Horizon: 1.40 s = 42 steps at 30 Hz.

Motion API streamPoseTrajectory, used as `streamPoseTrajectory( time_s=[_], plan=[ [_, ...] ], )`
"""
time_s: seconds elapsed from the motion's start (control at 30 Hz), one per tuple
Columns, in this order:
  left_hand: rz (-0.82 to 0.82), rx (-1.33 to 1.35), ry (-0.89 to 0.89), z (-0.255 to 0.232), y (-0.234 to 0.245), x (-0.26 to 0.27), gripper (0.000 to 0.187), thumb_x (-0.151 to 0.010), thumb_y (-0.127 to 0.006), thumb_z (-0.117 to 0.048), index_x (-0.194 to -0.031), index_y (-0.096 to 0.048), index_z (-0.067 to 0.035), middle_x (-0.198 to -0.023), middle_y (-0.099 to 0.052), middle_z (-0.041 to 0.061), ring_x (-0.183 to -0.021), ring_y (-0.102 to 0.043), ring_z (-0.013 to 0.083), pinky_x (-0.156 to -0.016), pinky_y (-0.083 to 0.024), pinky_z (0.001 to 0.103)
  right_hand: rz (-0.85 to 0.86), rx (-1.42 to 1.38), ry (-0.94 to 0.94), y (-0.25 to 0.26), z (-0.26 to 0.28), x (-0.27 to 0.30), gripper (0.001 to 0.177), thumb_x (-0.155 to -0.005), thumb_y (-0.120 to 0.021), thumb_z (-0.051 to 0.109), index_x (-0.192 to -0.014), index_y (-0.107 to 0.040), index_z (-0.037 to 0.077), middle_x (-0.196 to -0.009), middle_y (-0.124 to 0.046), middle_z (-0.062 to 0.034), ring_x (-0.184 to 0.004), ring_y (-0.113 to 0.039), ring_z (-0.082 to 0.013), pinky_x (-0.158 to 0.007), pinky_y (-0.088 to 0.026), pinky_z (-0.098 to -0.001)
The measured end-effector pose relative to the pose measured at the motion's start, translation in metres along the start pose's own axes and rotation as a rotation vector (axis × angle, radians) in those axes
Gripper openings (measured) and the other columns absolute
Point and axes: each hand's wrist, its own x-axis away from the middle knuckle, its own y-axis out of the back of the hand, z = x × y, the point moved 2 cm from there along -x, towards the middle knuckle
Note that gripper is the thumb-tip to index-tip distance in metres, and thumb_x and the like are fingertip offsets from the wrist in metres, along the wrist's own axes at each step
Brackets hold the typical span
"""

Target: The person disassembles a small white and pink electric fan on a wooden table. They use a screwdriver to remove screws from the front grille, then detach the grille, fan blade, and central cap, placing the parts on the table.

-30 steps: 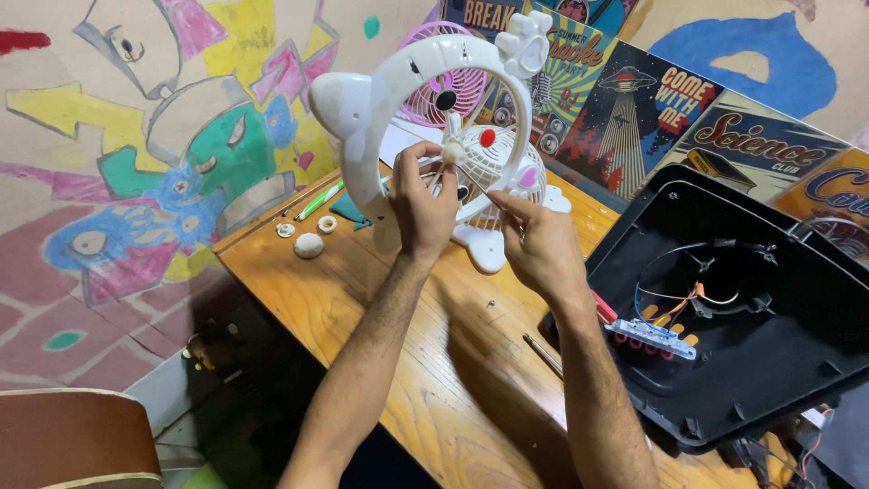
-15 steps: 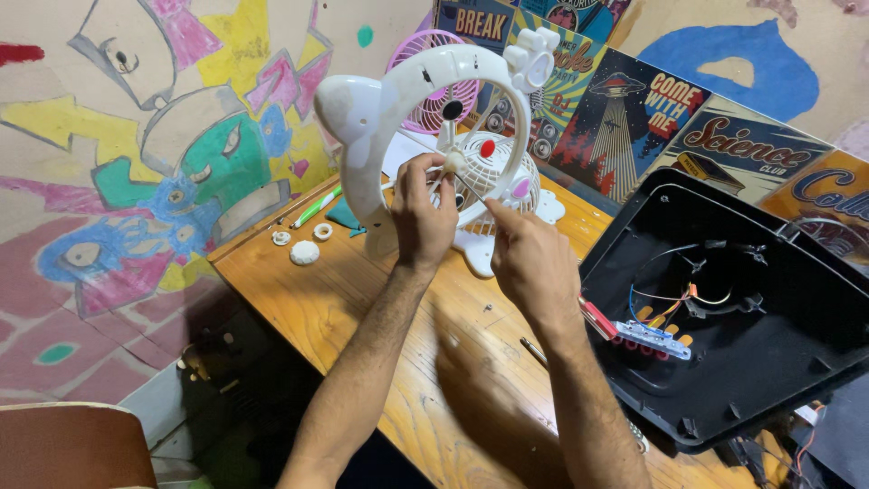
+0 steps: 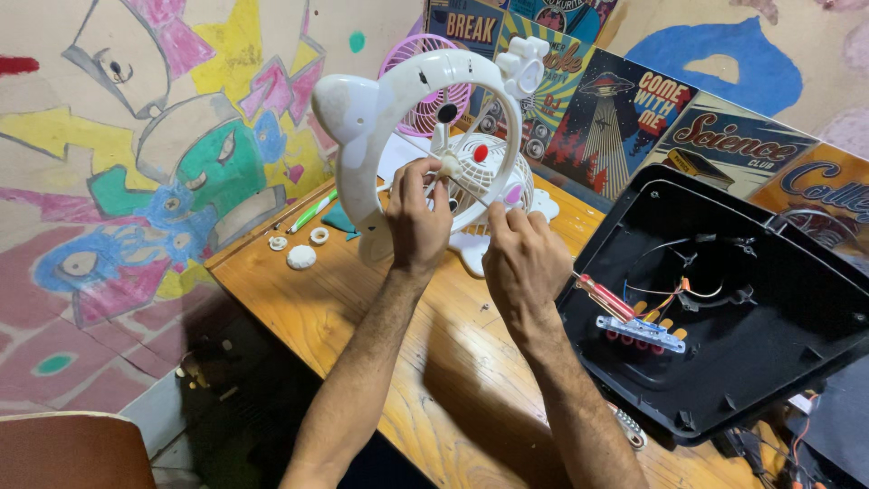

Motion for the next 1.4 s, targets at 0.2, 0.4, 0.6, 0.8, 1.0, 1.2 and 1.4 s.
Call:
streamPoseTrajectory(
  time_s=[0.2, 0.4, 0.6, 0.8, 1.0, 1.2, 1.4],
  plan=[
    [-0.011, -0.007, -0.014, -0.008, 0.011, -0.004, 0.03, -0.088, -0.066, 0.012, -0.115, -0.064, -0.002, -0.115, -0.064, 0.013, -0.107, -0.07, 0.0285, -0.086, -0.061, 0.036, -0.126, -0.019, 0.063, 0.007, 0.002, -0.004, 0.023, -0.087, -0.068, 0.006, -0.107, -0.077, 0.013, -0.078, -0.067, 0.001, -0.075, -0.063, -0.0159, -0.059, -0.047, -0.033],
    [0.087, -0.047, -0.1, -0.018, 0.023, -0.009, 0.048, -0.084, -0.077, 0.004, -0.129, -0.07, -0.012, -0.122, -0.06, 0.014, -0.111, -0.066, 0.0306, -0.09, -0.059, 0.038, -0.087, -0.074, 0.062, 0.019, -0.002, -0.009, 0.023, -0.087, -0.067, 0.007, -0.107, -0.077, 0.014, -0.079, -0.067, 0.0003, -0.076, -0.064, -0.0179, -0.061, -0.05, -0.0338],
    [0.138, -0.087, -0.244, -0.02, 0.026, -0.007, 0.034, -0.083, -0.083, -0.001, -0.113, -0.077, -0.016, -0.131, -0.056, 0.012, -0.118, -0.065, 0.0297, -0.097, -0.059, 0.039, 0.005, -0.106, -0.001, 0.022, 0.003, -0.008, 0.015, -0.091, -0.066, 0.007, -0.105, -0.073, 0.01, -0.077, -0.068, -0.0023, -0.076, -0.065, -0.0202, -0.06, -0.051, -0.0353],
    [0.147, -0.165, -0.284, -0.01, 0.024, -0.006, 0.03, -0.085, -0.082, -0.001, -0.111, -0.077, -0.012, -0.132, -0.06, 0.01, -0.115, -0.067, 0.0282, -0.096, -0.061, 0.037, 0.093, -0.162, -0.008, 0.025, 0.001, -0.011, 0.013, -0.095, -0.07, 0.021, -0.096, -0.067, 0.009, -0.078, -0.069, -0.0058, -0.076, -0.066, -0.025, -0.063, -0.053, -0.0385],
    [0.1, -0.221, -0.258, 0.009, 0.034, -0.011, 0.034, -0.083, -0.079, 0.007, -0.111, -0.079, -0.011, -0.131, -0.063, 0.01, -0.112, -0.07, 0.0276, -0.094, -0.062, 0.036, 0.236, -0.213, -0.02, 0.056, -0.023, -0.014, 0.017, -0.093, -0.07, 0.024, -0.105, -0.074, 0.013, -0.08, -0.072, -0.0085, -0.076, -0.069, -0.0287, -0.065, -0.055, -0.0418],
    [0.026, -0.226, -0.236, 0.015, 0.04, -0.014, 0.028, -0.085, -0.081, 0.002, -0.109, -0.079, -0.012, -0.127, -0.065, 0.013, -0.109, -0.07, 0.029, -0.089, -0.061, 0.037, 0.364, -0.602, -0.136, 0.086, -0.065, -0.021, 0.021, -0.091, -0.075, 0.022, -0.11, -0.079, 0.013, -0.083, -0.075, -0.0106, -0.065, -0.07, -0.024, -0.06, -0.055, -0.033],
    [0.02, -0.263, -0.255, 0.016, 0.034, -0.01, 0.029, -0.085, -0.08, 0.004, -0.11, -0.08, -0.009, -0.125, -0.067, 0.012, -0.107, -0.071, 0.0286, -0.091, -0.061, 0.038, 0.164, -0.889, -0.22, 0.078, -0.064, -0.026, 0.018, -0.093, -0.078, 0.021, -0.104, -0.077, 0.008, -0.077, -0.077, -0.0097, -0.063, -0.071, -0.0161, -0.057, -0.054, -0.0261]
  ],
)
